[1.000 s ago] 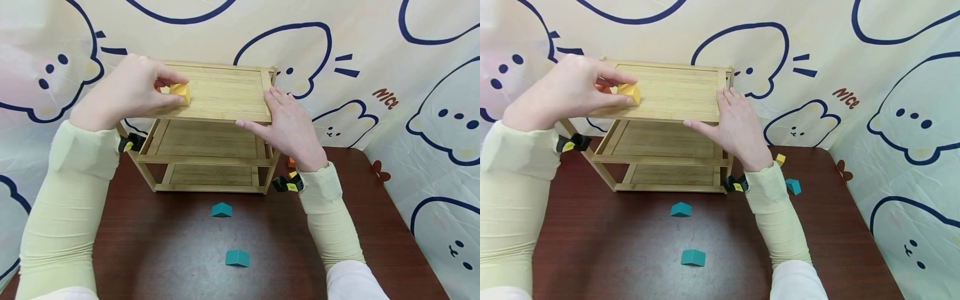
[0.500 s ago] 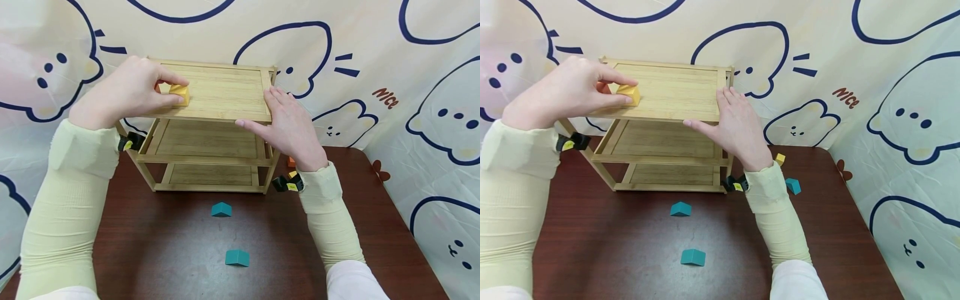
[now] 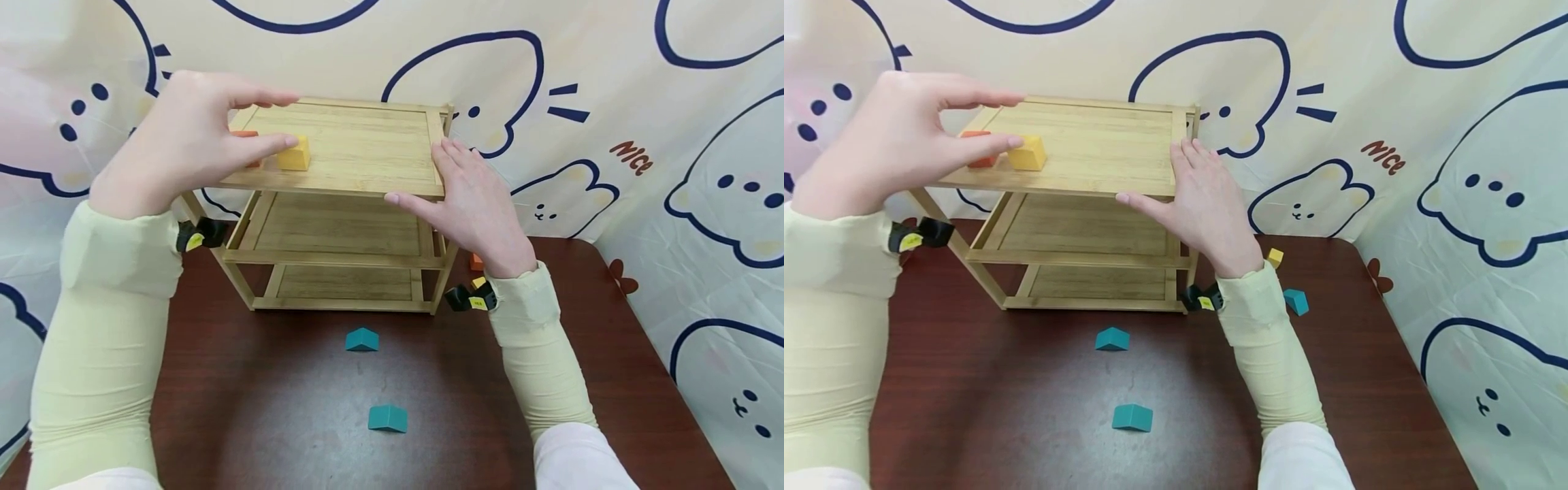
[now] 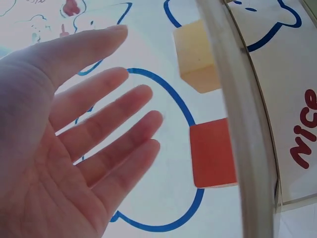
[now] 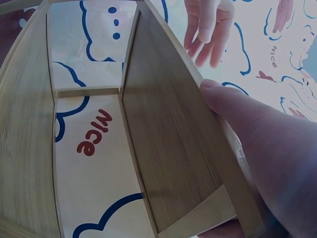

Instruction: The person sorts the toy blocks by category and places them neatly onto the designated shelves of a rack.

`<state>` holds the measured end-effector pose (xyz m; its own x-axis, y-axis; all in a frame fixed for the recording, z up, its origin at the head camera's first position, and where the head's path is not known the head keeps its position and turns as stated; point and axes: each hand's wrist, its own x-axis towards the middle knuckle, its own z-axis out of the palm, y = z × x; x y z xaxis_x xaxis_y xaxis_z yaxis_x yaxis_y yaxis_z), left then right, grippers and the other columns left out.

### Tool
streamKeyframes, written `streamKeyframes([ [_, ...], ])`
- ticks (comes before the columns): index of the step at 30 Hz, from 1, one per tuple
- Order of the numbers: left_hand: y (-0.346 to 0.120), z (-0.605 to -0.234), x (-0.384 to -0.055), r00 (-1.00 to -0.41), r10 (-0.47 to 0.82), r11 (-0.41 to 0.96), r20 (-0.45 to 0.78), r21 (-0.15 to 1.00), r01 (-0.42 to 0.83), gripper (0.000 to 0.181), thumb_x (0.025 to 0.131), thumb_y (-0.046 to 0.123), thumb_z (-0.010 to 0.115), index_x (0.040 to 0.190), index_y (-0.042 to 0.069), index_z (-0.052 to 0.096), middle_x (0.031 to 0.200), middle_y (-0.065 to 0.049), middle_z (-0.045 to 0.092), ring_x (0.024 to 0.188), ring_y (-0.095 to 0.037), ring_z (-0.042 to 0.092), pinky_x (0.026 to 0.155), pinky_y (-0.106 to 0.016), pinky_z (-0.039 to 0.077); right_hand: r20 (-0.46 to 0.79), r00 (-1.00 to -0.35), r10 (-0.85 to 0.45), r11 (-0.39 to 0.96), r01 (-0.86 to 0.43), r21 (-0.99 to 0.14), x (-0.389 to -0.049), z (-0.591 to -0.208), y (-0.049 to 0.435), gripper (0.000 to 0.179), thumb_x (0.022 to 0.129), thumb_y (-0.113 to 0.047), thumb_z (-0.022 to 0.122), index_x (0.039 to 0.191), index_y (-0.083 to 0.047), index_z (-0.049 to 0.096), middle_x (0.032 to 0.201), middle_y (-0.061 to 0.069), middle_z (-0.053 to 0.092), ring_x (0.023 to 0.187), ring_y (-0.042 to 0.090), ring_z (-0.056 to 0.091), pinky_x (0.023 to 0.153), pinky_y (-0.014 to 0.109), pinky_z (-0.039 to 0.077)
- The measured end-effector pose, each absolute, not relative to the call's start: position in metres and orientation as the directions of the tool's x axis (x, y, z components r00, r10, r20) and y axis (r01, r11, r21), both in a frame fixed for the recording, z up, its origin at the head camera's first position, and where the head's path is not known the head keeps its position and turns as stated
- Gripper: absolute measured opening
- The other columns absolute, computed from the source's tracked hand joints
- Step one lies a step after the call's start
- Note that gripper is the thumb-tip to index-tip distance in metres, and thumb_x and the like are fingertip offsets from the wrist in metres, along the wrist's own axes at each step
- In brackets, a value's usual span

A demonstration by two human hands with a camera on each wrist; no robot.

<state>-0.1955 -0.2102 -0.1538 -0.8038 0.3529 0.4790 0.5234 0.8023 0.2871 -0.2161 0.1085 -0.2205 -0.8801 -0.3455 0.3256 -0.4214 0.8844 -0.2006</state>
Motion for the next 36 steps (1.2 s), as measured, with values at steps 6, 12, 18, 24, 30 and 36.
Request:
streamKeyframes([
  [6, -0.208, -0.156, -0.182, -0.783, 0.33, 0.777, 0.527, 0.32, 0.543, 0.046, 0.093, 0.027, 0.077, 0.138, 0.018, 0.067, 0.137, -0.005, 0.064, 0.131, -0.026, 0.055, 0.11, -0.041, 0.04, 0.327, -0.881, -0.342, 0.886, -0.418, -0.2, -0.216, -0.22, 0.109, 0.109, 0.085, -0.086, 0.045, 0.161, -0.008, 0.031, 0.165, 0.009, 0.027, 0.151, 0.025, 0.024, 0.121, 0.041, 0.021],
  [12, -0.206, -0.166, -0.167, -0.704, 0.357, 0.742, 0.614, 0.271, 0.613, 0.046, 0.09, 0.022, 0.081, 0.134, 0.016, 0.07, 0.134, -0.004, 0.066, 0.126, -0.022, 0.058, 0.106, -0.026, 0.041, 0.328, -0.881, -0.34, 0.887, -0.417, -0.199, -0.216, -0.22, 0.109, 0.109, 0.085, -0.086, 0.045, 0.16, -0.008, 0.031, 0.165, 0.009, 0.028, 0.151, 0.025, 0.025, 0.121, 0.041, 0.022],
  [18, -0.203, -0.176, -0.154, -0.635, 0.384, 0.693, 0.67, 0.245, 0.678, 0.051, 0.084, 0.016, 0.087, 0.132, 0.015, 0.071, 0.127, -0.003, 0.069, 0.112, -0.021, 0.061, 0.086, -0.016, 0.041, 0.325, -0.883, -0.339, 0.887, -0.415, -0.203, -0.215, -0.22, 0.108, 0.108, 0.086, -0.085, 0.045, 0.16, -0.008, 0.031, 0.165, 0.009, 0.028, 0.151, 0.026, 0.025, 0.121, 0.041, 0.022],
  [24, -0.201, -0.188, -0.145, -0.564, 0.425, 0.63, 0.708, 0.217, 0.746, 0.053, 0.077, 0.007, 0.09, 0.127, 0.008, 0.073, 0.124, -0.005, 0.07, 0.109, -0.022, 0.063, 0.093, -0.015, 0.043, 0.327, -0.882, -0.34, 0.886, -0.417, -0.204, -0.215, -0.22, 0.109, 0.108, 0.086, -0.085, 0.045, 0.16, -0.008, 0.031, 0.165, 0.009, 0.028, 0.15, 0.026, 0.026, 0.121, 0.042, 0.023],
  [30, -0.199, -0.201, -0.135, -0.557, 0.448, 0.608, 0.7, 0.219, 0.763, 0.055, 0.073, 0.008, 0.092, 0.125, 0.008, 0.073, 0.124, -0.007, 0.071, 0.121, -0.03, 0.06, 0.109, -0.036, 0.042, 0.319, -0.881, -0.349, 0.887, -0.421, -0.192, -0.215, -0.219, 0.109, 0.11, 0.086, -0.085, 0.044, 0.161, -0.006, 0.029, 0.165, 0.011, 0.027, 0.151, 0.026, 0.024, 0.122, 0.04, 0.02],
  [36, -0.198, -0.213, -0.131, -0.561, 0.471, 0.598, 0.681, 0.221, 0.77, 0.056, 0.074, 0.01, 0.091, 0.128, 0.01, 0.072, 0.126, -0.005, 0.07, 0.118, -0.026, 0.063, 0.105, -0.032, 0.044, 0.3, -0.886, -0.354, 0.893, -0.415, -0.171, -0.215, -0.218, 0.109, 0.111, 0.087, -0.085, 0.042, 0.161, -0.005, 0.026, 0.166, 0.012, 0.024, 0.152, 0.026, 0.021, 0.122, 0.039, 0.017],
])
